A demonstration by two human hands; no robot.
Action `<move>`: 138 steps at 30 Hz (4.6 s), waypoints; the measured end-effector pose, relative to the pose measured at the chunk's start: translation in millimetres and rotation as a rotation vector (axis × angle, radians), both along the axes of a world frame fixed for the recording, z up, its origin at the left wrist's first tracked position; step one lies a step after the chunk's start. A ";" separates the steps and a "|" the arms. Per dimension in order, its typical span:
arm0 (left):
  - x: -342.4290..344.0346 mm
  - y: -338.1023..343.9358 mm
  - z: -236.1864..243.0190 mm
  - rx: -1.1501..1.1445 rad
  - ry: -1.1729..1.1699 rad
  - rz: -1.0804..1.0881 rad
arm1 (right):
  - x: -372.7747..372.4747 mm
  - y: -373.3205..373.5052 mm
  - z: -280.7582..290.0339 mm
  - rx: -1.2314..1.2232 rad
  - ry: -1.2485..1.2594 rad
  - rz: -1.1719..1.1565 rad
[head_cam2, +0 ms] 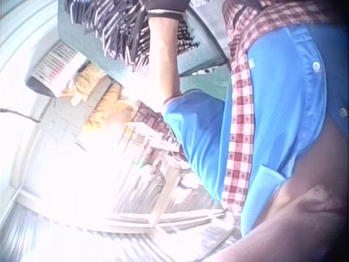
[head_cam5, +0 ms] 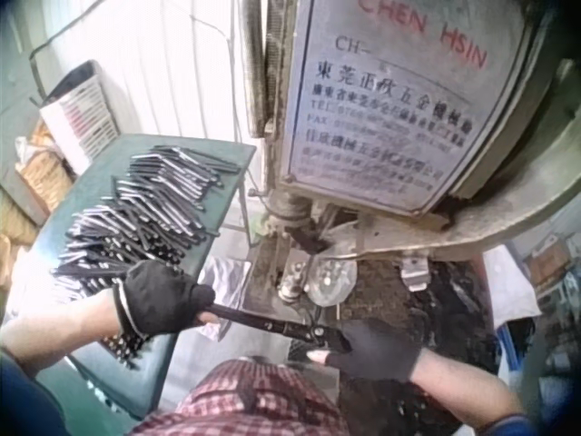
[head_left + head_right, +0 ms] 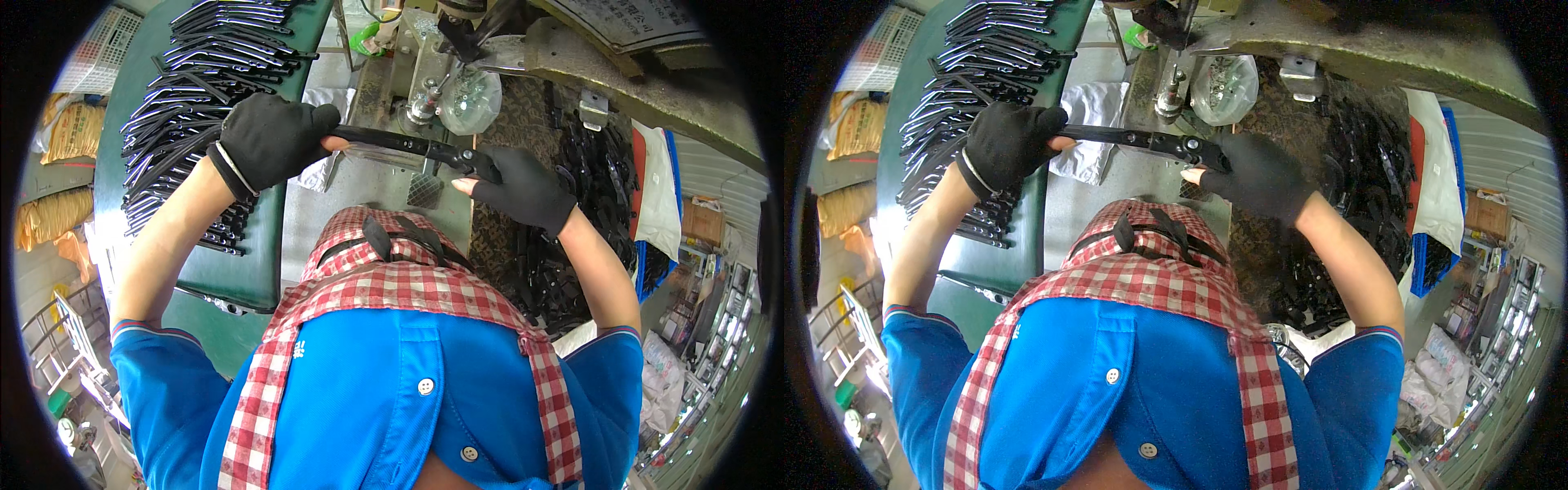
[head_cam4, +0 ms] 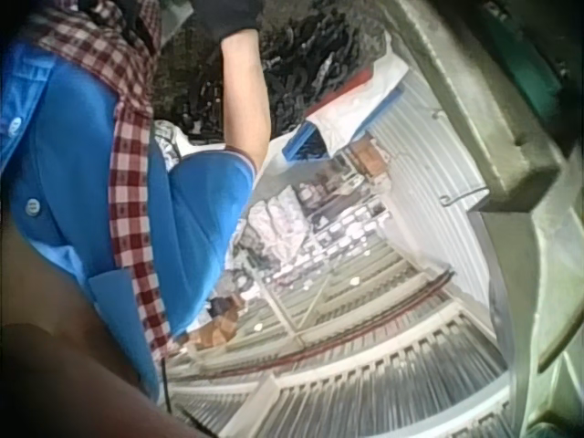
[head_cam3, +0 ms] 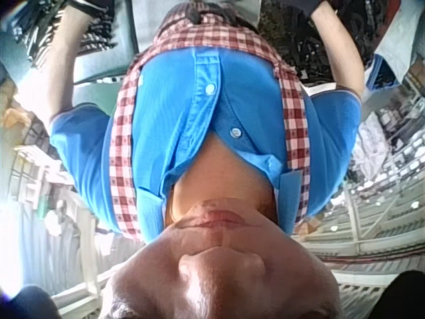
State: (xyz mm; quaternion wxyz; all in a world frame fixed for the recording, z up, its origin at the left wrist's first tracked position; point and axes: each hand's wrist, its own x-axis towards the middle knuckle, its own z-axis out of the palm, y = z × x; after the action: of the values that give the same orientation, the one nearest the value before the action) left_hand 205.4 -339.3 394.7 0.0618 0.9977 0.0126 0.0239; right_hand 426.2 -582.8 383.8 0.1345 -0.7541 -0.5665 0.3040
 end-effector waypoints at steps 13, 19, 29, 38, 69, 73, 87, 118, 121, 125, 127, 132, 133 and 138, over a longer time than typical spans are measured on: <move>24.7 17.3 -19.6 -0.177 -0.005 0.017 | -1.4 26.0 23.6 0.107 -0.508 -0.071; 45.5 37.8 -27.2 -0.262 -0.003 -0.027 | 12.7 37.9 18.1 0.293 -0.520 -0.113; 69.4 56.2 -19.8 -0.035 -0.039 -0.074 | 29.2 51.8 21.9 0.013 -0.188 -0.170; 72.0 54.8 -36.3 -0.141 0.044 -0.119 | 34.1 59.6 11.7 -0.150 -0.323 -0.094; 82.0 60.6 -47.6 -0.060 -0.041 -0.147 | 51.9 18.9 -160.2 0.342 -0.019 -0.407; 85.7 37.3 -32.0 -0.104 -0.042 -0.053 | 79.7 49.6 -178.4 0.006 -0.395 -0.503; -204.2 70.9 -92.7 -0.244 0.310 0.448 | 112.3 67.5 -255.9 0.210 -0.343 -0.378; -334.8 39.5 -216.4 0.000 0.271 0.853 | 15.1 86.3 -94.6 0.728 0.813 -0.668; -338.9 61.9 -213.7 0.078 0.288 0.666 | 51.4 26.8 -173.5 0.807 0.887 -0.753; -364.4 83.1 -211.4 0.051 0.214 0.788 | 142.9 -82.6 -216.3 0.653 -0.219 -0.977; -342.1 100.6 -191.7 0.208 0.123 0.606 | 199.7 -150.6 -232.3 0.303 -0.601 -1.035; -261.2 123.3 -141.5 0.260 0.019 0.525 | 198.6 -113.0 -165.9 -0.495 -0.707 -0.771; -242.3 123.6 -134.1 0.219 -0.040 0.483 | 184.1 -88.3 -134.4 -0.565 -0.593 -0.789; -153.9 97.0 -88.0 0.066 -0.111 0.428 | 205.4 -117.3 -121.0 -0.342 -0.534 -0.941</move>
State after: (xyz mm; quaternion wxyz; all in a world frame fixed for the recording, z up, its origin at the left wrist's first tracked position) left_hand 51.5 -242.3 306.7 0.0233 0.9709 0.2198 0.0920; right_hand 631.6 -700.1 262.8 -0.0166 -0.9870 -0.1267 0.0974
